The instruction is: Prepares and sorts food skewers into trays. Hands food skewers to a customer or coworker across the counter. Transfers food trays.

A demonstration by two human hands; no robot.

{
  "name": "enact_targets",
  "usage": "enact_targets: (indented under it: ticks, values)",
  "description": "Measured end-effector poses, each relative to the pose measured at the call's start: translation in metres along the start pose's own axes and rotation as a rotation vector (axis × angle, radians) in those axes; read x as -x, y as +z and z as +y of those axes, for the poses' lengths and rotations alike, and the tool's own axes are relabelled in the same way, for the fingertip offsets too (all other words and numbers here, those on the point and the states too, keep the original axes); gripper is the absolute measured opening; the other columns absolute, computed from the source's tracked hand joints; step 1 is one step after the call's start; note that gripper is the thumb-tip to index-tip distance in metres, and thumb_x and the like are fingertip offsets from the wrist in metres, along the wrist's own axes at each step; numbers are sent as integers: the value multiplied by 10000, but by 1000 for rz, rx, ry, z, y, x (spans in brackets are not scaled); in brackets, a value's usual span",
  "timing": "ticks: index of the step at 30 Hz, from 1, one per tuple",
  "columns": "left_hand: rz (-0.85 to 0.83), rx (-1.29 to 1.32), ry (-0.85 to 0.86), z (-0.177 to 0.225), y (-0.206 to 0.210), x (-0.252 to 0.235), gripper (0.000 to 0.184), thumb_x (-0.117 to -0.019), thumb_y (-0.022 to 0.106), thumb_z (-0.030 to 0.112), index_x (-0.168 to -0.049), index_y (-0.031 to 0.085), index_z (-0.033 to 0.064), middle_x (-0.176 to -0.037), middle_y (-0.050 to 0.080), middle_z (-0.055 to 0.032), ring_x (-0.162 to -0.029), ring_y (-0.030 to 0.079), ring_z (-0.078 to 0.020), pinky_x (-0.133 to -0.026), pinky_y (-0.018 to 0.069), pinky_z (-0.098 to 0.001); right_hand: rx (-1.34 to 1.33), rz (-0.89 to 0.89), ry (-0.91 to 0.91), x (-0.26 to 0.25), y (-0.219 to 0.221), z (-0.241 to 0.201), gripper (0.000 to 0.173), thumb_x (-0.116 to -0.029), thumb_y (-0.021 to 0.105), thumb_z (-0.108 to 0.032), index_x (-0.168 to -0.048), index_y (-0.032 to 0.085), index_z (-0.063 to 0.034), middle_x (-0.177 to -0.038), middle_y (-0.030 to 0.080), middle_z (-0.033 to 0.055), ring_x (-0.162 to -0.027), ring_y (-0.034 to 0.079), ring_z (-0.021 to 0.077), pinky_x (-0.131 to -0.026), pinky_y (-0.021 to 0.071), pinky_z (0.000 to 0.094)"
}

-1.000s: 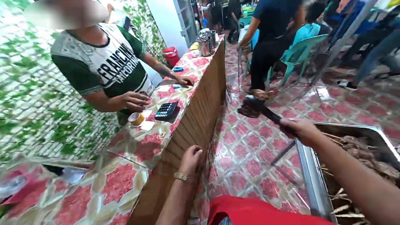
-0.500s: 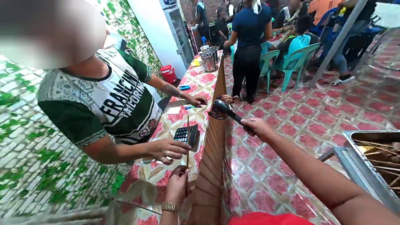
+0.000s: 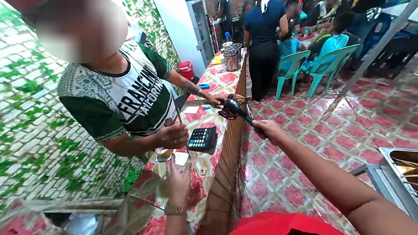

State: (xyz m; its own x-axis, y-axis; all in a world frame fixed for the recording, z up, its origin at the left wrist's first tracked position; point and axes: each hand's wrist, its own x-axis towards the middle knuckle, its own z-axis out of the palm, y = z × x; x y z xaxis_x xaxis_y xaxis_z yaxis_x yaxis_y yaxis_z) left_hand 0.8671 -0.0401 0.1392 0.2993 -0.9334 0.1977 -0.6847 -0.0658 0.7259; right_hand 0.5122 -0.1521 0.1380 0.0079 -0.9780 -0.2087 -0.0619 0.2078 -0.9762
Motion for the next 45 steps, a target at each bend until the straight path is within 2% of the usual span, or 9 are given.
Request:
enact_targets:
  ticks: [1, 3, 5, 9, 12, 17, 35, 42, 45]
  values:
    - [18, -18, 81, -1, -1, 14, 606, -973, 672, 248, -1436, 479, -91, -1456, 483, -332, -1377, 460, -464, -1145, 374, -583, -7, 8, -3, 2, 1, 1, 352, -1088, 518, -297, -1180, 653, 14, -783, 612, 45, -547, 506, 76, -524, 453, 229]
    - [-51, -2, 221, -7, 14, 43, 293, -947, 686, 165, -1116, 694, -74, -1171, 670, -266, -1123, 647, -399, -989, 510, -560, -48, 31, -7, 7, 4, 5, 340, -1090, 514, -284, -1152, 657, 18, -776, 607, 42, -543, 507, 77, -520, 455, 230]
    - [-313, 38, 182, -12, 40, 71, 221, -993, 642, 172, -984, 756, -18, -985, 738, -153, -939, 714, -274, -900, 565, -492, -145, 69, 3, 12, 8, 12, 338, -1090, 513, -285, -1153, 649, 18, -775, 608, 40, -530, 502, 74, -503, 451, 226]
    - [-819, 48, -12, -21, 89, 99, 358, -1072, 509, 299, -1192, 718, 35, -1141, 722, -138, -1066, 694, -251, -1015, 521, -469, -398, 146, 48, 20, 17, 16, 331, -1103, 472, -308, -1129, 613, -9, -725, 583, 26, -488, 479, 65, -458, 428, 206]
    - [-951, 91, -32, -21, 104, 112, 361, -1064, 534, 298, -1288, 674, 52, -1229, 694, -149, -1110, 682, -247, -1031, 517, -448, -479, 182, 70, 28, 22, 14, 341, -1110, 440, -325, -1116, 601, -24, -690, 554, 10, -464, 462, 56, -438, 418, 189]
    - [-1061, 106, -26, -31, 107, 114, 367, -1065, 541, 312, -1300, 666, 59, -1264, 675, -147, -1122, 670, -236, -1040, 503, -438, -497, 234, 59, 31, 30, 18, 352, -1105, 450, -334, -1141, 608, -21, -669, 546, 10, -452, 461, 61, -430, 426, 195]
    - [-1049, 193, -65, -40, 95, 99, 370, -1066, 538, 299, -1333, 637, 61, -1249, 678, -134, -1093, 675, -216, -1008, 523, -416, -444, 264, -4, 31, 56, 28, 316, -1111, 446, -304, -1150, 595, -28, -705, 554, 7, -460, 458, 58, -440, 432, 199]
    - [-832, 441, 64, 66, 124, 9, 579, -1053, 570, 298, -1517, 414, -12, -1421, 566, -214, -1276, 592, -276, -1094, 470, -424, -429, 253, -26, 37, 55, 30, 334, -1117, 421, -313, -1162, 590, -29, -668, 535, -13, -444, 449, 40, -424, 427, 185]
    - [-813, 628, -21, 109, 158, -18, 682, -1041, 573, 414, -1568, 342, 47, -1454, 553, -184, -1296, 569, -293, -1073, 465, -491, -416, 264, -66, 40, 51, 37, 308, -1112, 438, -289, -1049, 617, -46, -642, 542, -11, -438, 446, 46, -421, 422, 192]
